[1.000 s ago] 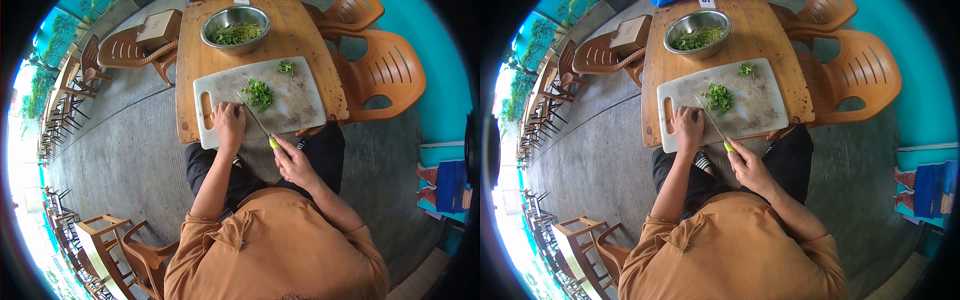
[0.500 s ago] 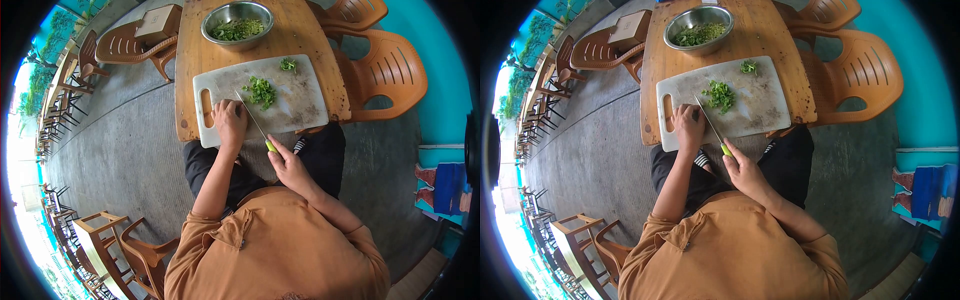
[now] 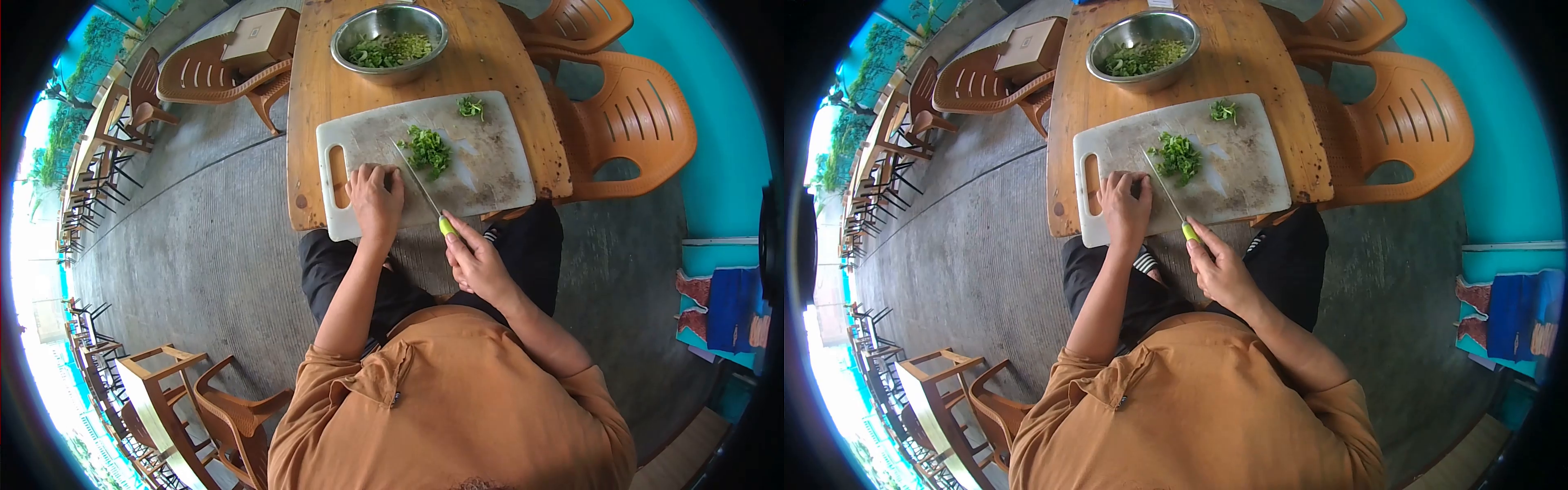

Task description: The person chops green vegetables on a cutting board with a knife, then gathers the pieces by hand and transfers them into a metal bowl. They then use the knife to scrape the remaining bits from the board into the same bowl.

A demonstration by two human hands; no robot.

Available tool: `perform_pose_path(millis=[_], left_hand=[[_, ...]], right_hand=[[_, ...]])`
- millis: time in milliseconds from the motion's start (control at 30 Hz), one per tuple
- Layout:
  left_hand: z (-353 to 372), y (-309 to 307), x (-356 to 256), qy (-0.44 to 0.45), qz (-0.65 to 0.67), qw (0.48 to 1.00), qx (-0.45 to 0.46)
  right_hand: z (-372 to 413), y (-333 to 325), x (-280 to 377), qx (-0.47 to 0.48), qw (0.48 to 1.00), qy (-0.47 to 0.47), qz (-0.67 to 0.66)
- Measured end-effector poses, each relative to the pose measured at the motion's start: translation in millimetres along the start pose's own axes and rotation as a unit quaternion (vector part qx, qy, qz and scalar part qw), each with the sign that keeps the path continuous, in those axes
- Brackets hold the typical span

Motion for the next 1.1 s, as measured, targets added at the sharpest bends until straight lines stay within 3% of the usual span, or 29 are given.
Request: perform_pose_path(millis=[267,567,1100], left_hand=[[1,0,0,0.006,-0.012,1.0,-0.003],[1,-6,-3,0.003,0.002,1.0,-0.028],[2,0,1,-0.009,-0.01,1.0,0.006]], right_hand=[[11,-4,-5,0.021,0.998,0.046,-0.044],[8,-10,-8,0.012,0.999,0.048,-0.015],[19,-6,-9,0.026,0.999,0.035,-0.011]])
Point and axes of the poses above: each hand's wrist, its own z-axis away from the middle knuckle, its own y-axis out of the palm, x = y × z, the point moved 4 cm from there along -z, towards the middle knuckle, and after that the axes turned 13 degrees about -z, right-handed, at the moved point
